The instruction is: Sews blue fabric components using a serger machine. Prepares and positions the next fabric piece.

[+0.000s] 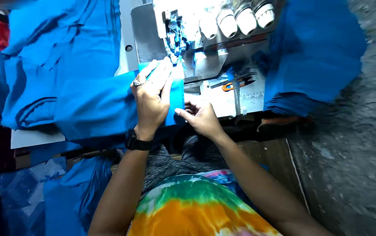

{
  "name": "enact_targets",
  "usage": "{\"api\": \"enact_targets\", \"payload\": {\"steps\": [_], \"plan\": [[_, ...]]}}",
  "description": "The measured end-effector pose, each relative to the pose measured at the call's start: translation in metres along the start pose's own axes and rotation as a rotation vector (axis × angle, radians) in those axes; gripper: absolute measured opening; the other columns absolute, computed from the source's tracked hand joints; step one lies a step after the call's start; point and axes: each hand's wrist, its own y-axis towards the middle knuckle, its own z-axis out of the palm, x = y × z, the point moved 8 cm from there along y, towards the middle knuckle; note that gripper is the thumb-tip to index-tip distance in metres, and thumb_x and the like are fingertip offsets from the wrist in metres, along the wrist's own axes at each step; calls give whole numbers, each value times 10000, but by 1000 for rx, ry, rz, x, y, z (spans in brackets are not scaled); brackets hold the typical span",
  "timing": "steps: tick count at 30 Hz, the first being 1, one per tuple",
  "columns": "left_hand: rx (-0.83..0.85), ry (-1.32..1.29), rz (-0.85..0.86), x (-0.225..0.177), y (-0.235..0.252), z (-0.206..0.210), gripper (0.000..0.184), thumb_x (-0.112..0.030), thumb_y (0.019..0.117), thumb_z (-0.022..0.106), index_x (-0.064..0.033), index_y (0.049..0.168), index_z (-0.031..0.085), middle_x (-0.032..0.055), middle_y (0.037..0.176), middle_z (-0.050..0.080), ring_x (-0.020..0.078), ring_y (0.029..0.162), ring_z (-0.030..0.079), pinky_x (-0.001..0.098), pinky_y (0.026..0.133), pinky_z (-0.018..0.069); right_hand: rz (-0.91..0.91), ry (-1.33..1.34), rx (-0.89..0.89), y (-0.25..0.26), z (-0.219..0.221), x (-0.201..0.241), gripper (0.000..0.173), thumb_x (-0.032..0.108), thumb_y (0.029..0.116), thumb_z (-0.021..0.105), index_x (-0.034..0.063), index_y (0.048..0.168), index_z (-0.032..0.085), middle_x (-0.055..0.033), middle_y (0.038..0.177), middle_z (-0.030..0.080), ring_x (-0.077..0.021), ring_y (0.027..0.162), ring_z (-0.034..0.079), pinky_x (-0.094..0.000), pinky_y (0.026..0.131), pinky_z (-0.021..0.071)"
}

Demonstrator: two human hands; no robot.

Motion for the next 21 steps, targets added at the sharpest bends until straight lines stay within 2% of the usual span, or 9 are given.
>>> {"api": "enact_targets", "payload": {"steps": [3, 5, 7, 9, 10, 12, 15, 17, 21], "plan": [[140, 4, -13, 1, 1, -3, 312, -258, 1057, 542, -196, 1304, 723, -51, 1436, 622, 159, 1426, 460, 495, 1157, 320, -1, -5, 67, -21, 13, -5, 196, 104, 951, 728, 27, 1130, 709, -57, 973, 764, -116, 832, 741, -310, 768, 638], [110, -67, -22, 14, 11, -28, 284, -216, 1050, 537, -79, 1187, 744, 72, 1346, 673, 196, 1343, 549, 443, 1149, 386, -32, -51, 115, -39, 26, -14, 166, 134, 940, 738, 42, 1078, 723, -46, 927, 757, -100, 804, 725, -324, 748, 630], [54, -42, -73, 48, 25, -73, 384, -244, 1088, 461, -13, 1325, 655, 135, 1393, 637, 203, 1341, 566, 375, 1158, 422, -31, -182, 199, -58, 41, -40, 136, 162, 948, 733, 52, 1029, 739, -43, 912, 752, -102, 819, 721, -338, 779, 622], [51, 147, -281, 98, 21, -123, 545, -407, 1084, 439, -28, 1466, 522, 161, 1465, 566, 204, 1378, 524, 342, 1165, 406, 108, -396, 310, -74, 57, -85, 166, 181, 968, 708, 19, 988, 737, -120, 892, 736, -229, 837, 716, -466, 807, 583], [75, 267, -432, 123, 6, -145, 654, -499, 1049, 466, -41, 1515, 453, 178, 1504, 518, 246, 1416, 476, 393, 1186, 373, 205, -496, 380, -83, 64, -108, 203, 194, 986, 684, -5, 990, 723, -172, 911, 722, -311, 877, 709, -540, 838, 563], [149, 436, -691, 161, -35, -175, 826, -597, 970, 551, 0, 1523, 411, 305, 1532, 420, 467, 1460, 349, 678, 1164, 257, 245, -576, 456, -94, 72, -115, 240, 213, 1009, 646, -16, 980, 710, -197, 911, 710, -355, 899, 702, -579, 844, 548], [200, 433, -703, 179, -70, -192, 686, -491, 972, 630, 64, 1366, 552, 385, 1416, 475, 572, 1379, 379, 791, 1083, 234, 94, -332, 447, -120, 64, -48, 229, 226, 997, 665, 4, 967, 715, -115, 899, 719, -205, 867, 698, -439, 829, 562], [140, 346, -579, 172, -62, -205, 547, -375, 1008, 606, 91, 1293, 579, 361, 1273, 583, 507, 1229, 542, 698, 1044, 375, 77, -56, 464, -147, 52, -1, 180, 193, 977, 696, 24, 1029, 729, -24, 954, 745, -51, 904, 702, -270, 871, 591], [-33, 229, -607, 169, -58, -240, 632, -482, 1009, 550, 11, 1399, 491, 195, 1263, 615, 200, 1097, 629, 395, 987, 504, 291, 150, 431, -197, 33, 19, 145, 129, 912, 768, 45, 1017, 715, 37, 878, 725, -1, 789, 672, -182, 757, 575]]}}
